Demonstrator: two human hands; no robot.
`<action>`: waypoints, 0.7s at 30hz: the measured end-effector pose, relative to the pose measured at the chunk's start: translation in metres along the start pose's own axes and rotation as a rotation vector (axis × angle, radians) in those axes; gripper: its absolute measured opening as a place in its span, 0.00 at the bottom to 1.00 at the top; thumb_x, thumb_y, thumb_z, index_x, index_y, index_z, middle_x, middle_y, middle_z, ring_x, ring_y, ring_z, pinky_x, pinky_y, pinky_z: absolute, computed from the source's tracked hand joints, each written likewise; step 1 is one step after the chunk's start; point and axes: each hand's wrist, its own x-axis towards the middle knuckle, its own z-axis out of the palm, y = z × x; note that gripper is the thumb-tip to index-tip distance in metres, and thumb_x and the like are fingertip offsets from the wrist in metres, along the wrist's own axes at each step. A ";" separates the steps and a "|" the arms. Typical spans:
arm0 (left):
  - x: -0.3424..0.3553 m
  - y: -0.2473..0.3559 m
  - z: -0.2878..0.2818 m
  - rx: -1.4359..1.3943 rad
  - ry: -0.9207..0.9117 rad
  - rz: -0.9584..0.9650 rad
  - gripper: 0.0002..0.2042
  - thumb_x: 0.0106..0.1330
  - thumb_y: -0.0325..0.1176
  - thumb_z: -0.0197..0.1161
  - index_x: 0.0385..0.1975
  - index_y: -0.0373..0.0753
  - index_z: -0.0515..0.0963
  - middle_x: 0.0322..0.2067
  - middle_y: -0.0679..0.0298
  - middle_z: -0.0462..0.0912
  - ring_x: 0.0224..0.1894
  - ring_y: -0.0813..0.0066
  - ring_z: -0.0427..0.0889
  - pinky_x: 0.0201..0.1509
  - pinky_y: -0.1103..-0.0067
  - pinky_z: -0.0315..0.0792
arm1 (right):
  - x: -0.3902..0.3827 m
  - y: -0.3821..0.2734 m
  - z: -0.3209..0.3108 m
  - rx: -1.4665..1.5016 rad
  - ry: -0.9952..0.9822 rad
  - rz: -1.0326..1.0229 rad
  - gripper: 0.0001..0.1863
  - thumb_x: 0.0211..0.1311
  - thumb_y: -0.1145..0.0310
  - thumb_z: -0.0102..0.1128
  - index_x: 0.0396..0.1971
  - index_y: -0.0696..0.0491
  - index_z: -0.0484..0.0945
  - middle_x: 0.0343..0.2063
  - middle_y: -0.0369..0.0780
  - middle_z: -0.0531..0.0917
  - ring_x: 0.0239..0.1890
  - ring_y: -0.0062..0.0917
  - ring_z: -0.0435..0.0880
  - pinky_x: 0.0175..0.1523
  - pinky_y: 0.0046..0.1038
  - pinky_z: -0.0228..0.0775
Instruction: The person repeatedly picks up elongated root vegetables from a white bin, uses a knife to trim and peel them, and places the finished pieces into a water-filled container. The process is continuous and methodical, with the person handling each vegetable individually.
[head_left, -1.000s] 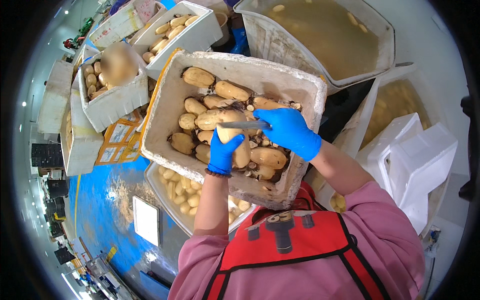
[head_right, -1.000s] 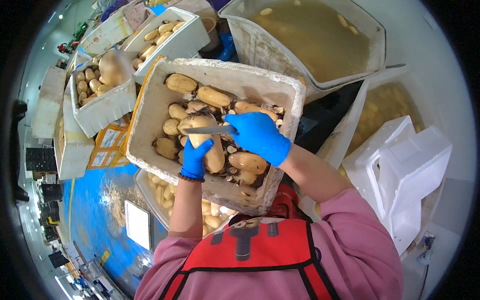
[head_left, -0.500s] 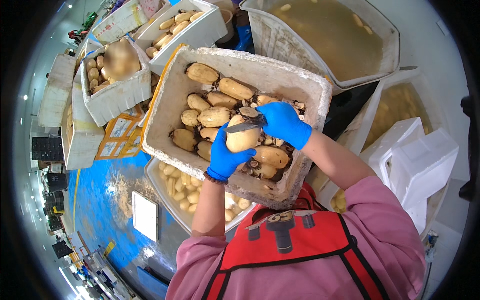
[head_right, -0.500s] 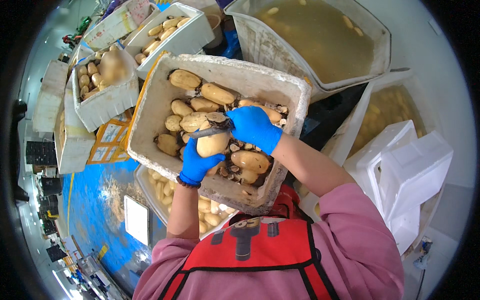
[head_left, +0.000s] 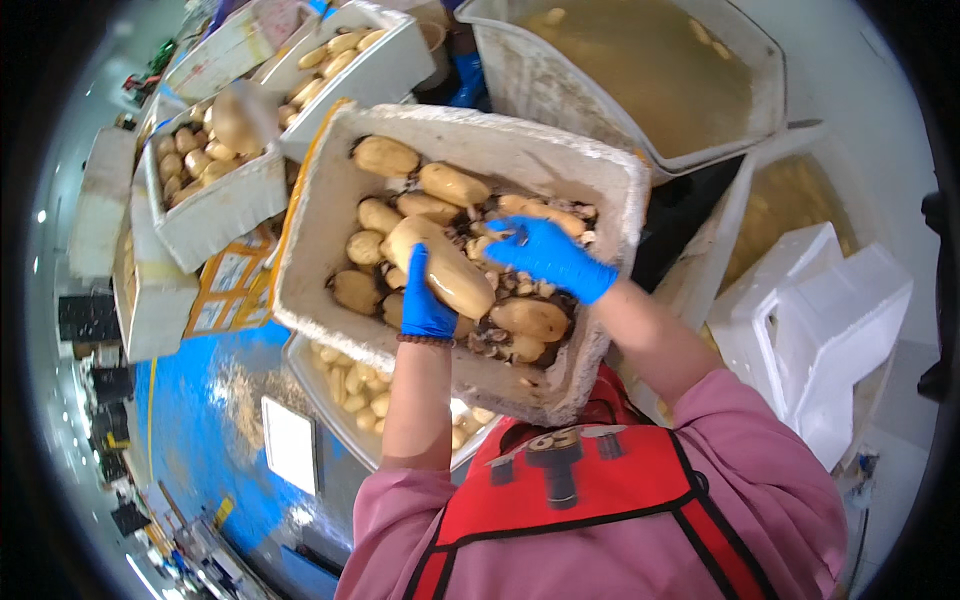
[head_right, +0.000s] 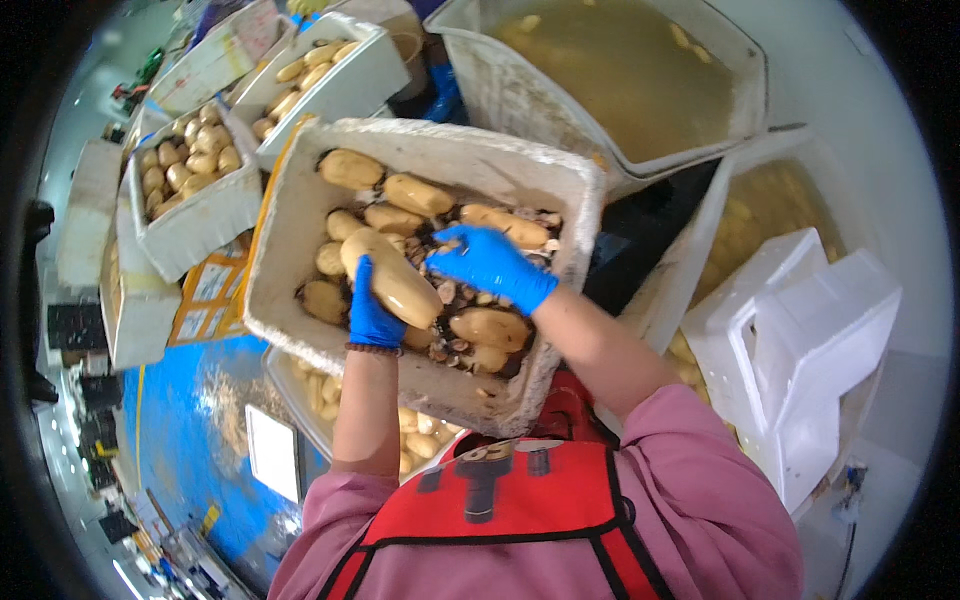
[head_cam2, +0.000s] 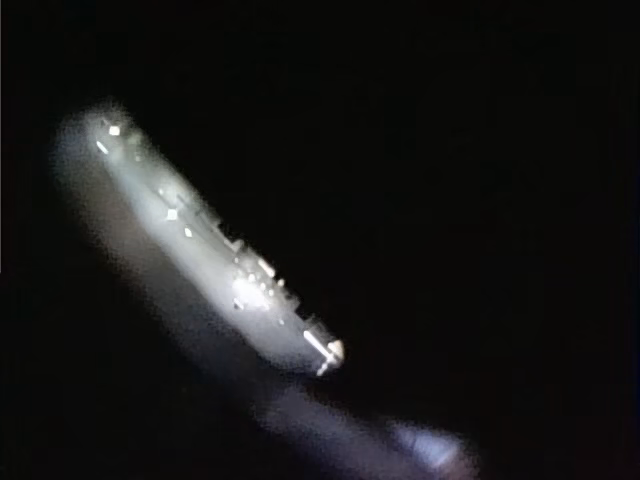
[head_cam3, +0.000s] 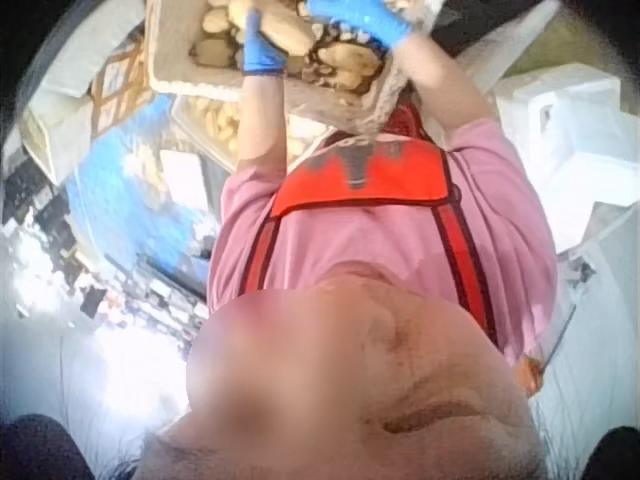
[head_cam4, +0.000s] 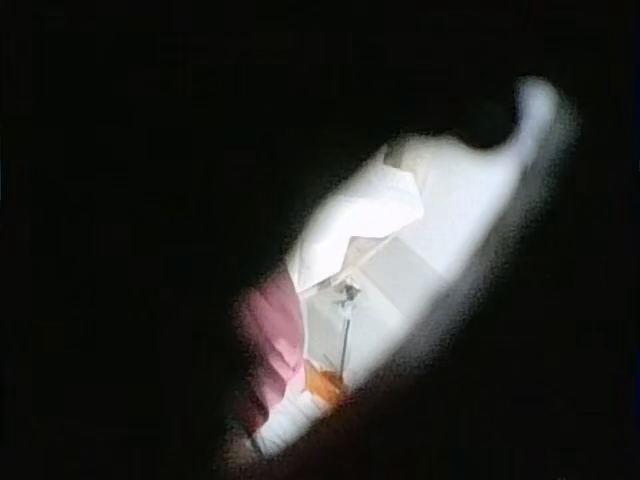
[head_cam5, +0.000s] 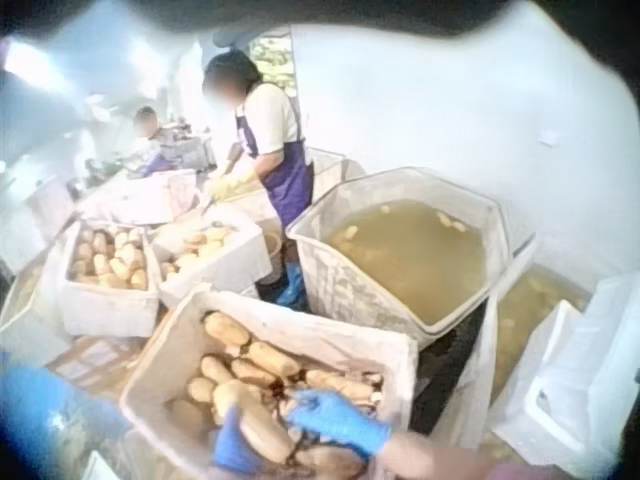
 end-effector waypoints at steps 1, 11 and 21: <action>0.002 -0.003 0.014 -0.146 -0.033 -0.105 0.39 0.57 0.57 0.63 0.61 0.35 0.60 0.55 0.50 0.70 0.54 0.56 0.73 0.58 0.62 0.69 | -0.009 0.009 0.008 -0.026 0.021 -0.222 0.34 0.51 0.53 0.69 0.56 0.53 0.72 0.31 0.42 0.82 0.33 0.23 0.81 0.42 0.27 0.73; 0.021 -0.033 0.125 -0.095 -0.394 -0.165 0.29 0.69 0.53 0.51 0.63 0.41 0.61 0.59 0.58 0.67 0.62 0.60 0.67 0.65 0.65 0.62 | -0.018 0.018 -0.124 0.310 0.411 0.028 0.21 0.56 0.57 0.66 0.45 0.54 0.80 0.30 0.35 0.79 0.28 0.20 0.76 0.30 0.19 0.69; 0.051 -0.016 0.026 0.411 0.167 0.181 0.17 0.68 0.34 0.55 0.55 0.38 0.70 0.53 0.59 0.75 0.54 0.63 0.76 0.55 0.73 0.70 | 0.055 0.121 -0.399 -0.471 0.927 0.152 0.35 0.49 0.43 0.65 0.47 0.59 0.78 0.42 0.47 0.82 0.44 0.35 0.81 0.50 0.32 0.71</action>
